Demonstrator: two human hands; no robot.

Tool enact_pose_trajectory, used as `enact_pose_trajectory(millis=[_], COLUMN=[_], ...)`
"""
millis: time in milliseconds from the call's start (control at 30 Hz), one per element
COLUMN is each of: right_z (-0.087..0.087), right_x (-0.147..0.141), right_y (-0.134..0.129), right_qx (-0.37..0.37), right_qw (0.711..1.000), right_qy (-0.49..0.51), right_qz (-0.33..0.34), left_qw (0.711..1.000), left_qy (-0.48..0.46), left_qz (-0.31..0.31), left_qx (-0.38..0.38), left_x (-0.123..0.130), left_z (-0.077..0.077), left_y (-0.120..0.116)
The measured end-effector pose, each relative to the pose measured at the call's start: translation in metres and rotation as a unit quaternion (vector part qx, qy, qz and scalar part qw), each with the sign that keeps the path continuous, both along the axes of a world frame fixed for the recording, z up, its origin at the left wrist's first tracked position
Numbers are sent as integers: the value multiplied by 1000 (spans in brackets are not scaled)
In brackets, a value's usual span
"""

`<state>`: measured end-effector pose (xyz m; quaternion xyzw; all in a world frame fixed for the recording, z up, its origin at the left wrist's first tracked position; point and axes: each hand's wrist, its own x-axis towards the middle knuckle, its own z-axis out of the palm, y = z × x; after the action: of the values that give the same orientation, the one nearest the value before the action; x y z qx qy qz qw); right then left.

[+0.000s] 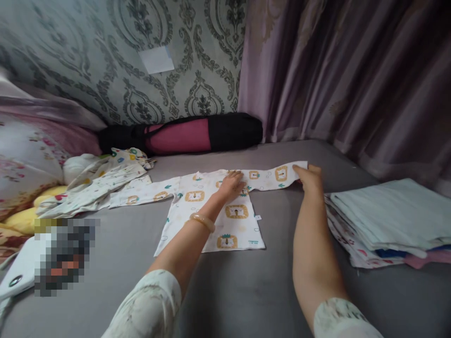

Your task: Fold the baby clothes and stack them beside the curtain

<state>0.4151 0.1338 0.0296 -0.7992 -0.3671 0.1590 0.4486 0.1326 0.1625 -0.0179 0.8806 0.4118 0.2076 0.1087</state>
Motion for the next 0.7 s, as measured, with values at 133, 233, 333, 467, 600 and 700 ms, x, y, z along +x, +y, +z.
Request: enact_pose_trajectory(millis=[133,233,333,467,600,700], right_z=[25,43,56,69,80,84], right_x=[-9,-21,-34,-56,-86,-108], right_y=[0,-1,1,4,3,1], right_qx=[142,206,230,240,245,237], right_qw=[940,882,843,817,786,768], right_qy=[307,424,484,517,558,579], right_qz=[-39,-3,40,83,105,135], left_qw=[995,992,991,982,974,968], left_qy=[53,73,86,131,177,204], left_qz=[38,41,40,58,44,43], left_qx=[-70,-95,-96,-124,-136,-140], left_x=[1,1,4,8,11,15], left_z=[1,5,11,19,31,43], left_y=[-4,-5,-3,6,14,16])
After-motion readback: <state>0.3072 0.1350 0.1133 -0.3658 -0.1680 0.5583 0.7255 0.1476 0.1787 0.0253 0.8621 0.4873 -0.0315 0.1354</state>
